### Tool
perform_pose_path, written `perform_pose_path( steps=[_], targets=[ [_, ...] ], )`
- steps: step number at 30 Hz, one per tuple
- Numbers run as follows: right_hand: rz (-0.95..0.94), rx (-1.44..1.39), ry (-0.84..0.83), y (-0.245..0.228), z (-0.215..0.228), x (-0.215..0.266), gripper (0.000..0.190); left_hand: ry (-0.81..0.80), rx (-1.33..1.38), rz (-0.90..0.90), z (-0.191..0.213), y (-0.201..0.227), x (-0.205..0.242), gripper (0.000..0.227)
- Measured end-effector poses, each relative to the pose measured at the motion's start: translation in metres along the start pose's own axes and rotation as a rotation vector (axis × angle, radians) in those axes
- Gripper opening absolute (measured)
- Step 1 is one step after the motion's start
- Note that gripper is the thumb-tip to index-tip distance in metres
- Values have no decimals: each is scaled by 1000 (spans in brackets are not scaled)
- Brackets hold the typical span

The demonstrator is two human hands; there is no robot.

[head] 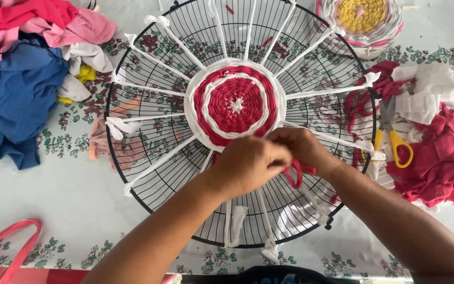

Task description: Weaving a handmade rug by interlacing strips of pink and white fabric through a circular metal frame.

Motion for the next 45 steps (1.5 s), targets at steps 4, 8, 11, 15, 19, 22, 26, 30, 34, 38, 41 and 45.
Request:
perform_pose_path(
  steps=[4, 8, 11, 15, 19, 22, 26, 30, 34, 38, 41, 45],
  targets=[
    [0, 94, -7, -18, 0, 3, 12, -7, -436, -164, -27, -28, 21, 7],
    [23, 68, -18, -10, 0, 3, 12, -169, -589, -248, -25, -28, 34, 17],
    [39, 66, -20, -11, 0, 1, 12, -150, -704, -317, -32, -32, 38, 17],
    [64, 76, -28, -5, 1, 2, 12, -2, -781, -466, -51, -52, 44, 18],
    [66, 110, -45, -13, 4, 3, 11, 218, -767, -558, -40, -29, 42, 12],
    [77, 138, -56, -15, 4, 3, 11, 348, -704, -539, -36, -33, 53, 9],
    [66, 94, -52, -11, 1, 1, 12, 107, -725, -425, -50, -55, 60, 10],
    [62, 96, -40, -10, 0, 1, 12, -295, -848, -219, -64, -67, 57, 13],
    [61, 81, -36, -6, 2, 2, 12, -263, -841, -354, -55, -57, 56, 16],
    [53, -23, -39, -5, -1, 2, 11, -58, -70, -66, 19, -24, 60, 10],
    [37, -116, -44, -3, -2, 3, 11, 149, 506, 179, 84, -21, 68, 10],
    [-43, -81, -106, -20, -1, 3, 6, 707, 1052, 240, 168, -45, 95, 16]
  ],
)
Point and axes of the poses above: each hand's wrist, its own x-axis away from the middle knuckle, its own z-axis out of the back of the hand, y = z × x, the point moved 1 cm from there along -x, towards the middle knuckle, and after that the axes turned 3 degrees about y, right-handed, at the moved point
